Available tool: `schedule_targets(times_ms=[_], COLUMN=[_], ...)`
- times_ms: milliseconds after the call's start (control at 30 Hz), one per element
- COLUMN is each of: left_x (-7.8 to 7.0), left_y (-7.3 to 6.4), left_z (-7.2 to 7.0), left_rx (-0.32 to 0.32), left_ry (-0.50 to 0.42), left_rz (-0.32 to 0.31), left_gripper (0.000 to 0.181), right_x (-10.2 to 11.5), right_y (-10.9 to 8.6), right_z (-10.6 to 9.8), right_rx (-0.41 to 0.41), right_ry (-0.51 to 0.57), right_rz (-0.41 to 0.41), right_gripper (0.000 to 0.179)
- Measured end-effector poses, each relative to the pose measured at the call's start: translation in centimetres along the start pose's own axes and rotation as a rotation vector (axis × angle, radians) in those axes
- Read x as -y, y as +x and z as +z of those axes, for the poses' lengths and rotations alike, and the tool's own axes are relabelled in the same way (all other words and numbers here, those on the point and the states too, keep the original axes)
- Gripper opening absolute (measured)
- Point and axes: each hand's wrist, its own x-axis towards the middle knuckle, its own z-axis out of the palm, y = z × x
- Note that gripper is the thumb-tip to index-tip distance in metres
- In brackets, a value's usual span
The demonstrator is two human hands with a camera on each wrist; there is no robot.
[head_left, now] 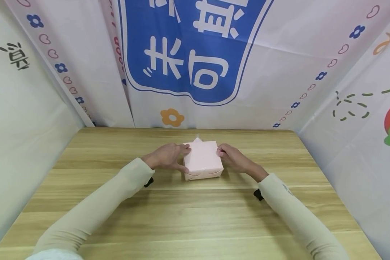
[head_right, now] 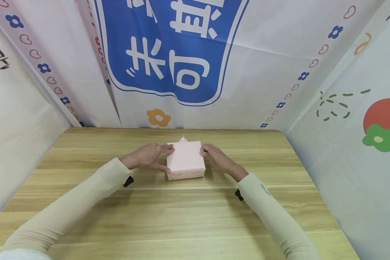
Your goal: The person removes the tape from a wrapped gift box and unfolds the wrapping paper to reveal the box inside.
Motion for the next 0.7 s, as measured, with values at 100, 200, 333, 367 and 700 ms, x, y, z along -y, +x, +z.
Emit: schedule_targets(times_ms=[100, 200, 333, 367, 700], left_x=[0.0, -0.1, 0.0, 0.0, -0.1], left_y=[0.0, -0.1, 0.0, 0.0, -0.2], left_z=[0.0, -0.1, -0.1, -0.1, -0.1], left_rx=[0.000, 0.002, 0.004, 0.004, -0.001], left_ry=[-0.001, -0.002, -0.003, -0.005, 0.000], left_rz=[0.007, 0.009, 0.007, 0.005, 0.009], left_gripper=[0.086, 0.086, 0.085, 0.085, 0.086], right_x=[-0.4, -0.8, -1.2, -1.3, -2.1], right_y=[-0.2, -0.5, -0.7, -0.8, -1.1], right_z=[0.1, 0.2, 0.2, 0.2, 0.2], right_rx=[0.001, -0.001, 0.007, 0.015, 0.078], right_ry=[0.072, 0.135, 0.287, 0.326, 0.593], right_rz=[0.042, 0.072, 0.087, 0.092, 0.166], right_gripper=[0.014, 0.016, 0.019, 0.019, 0.023])
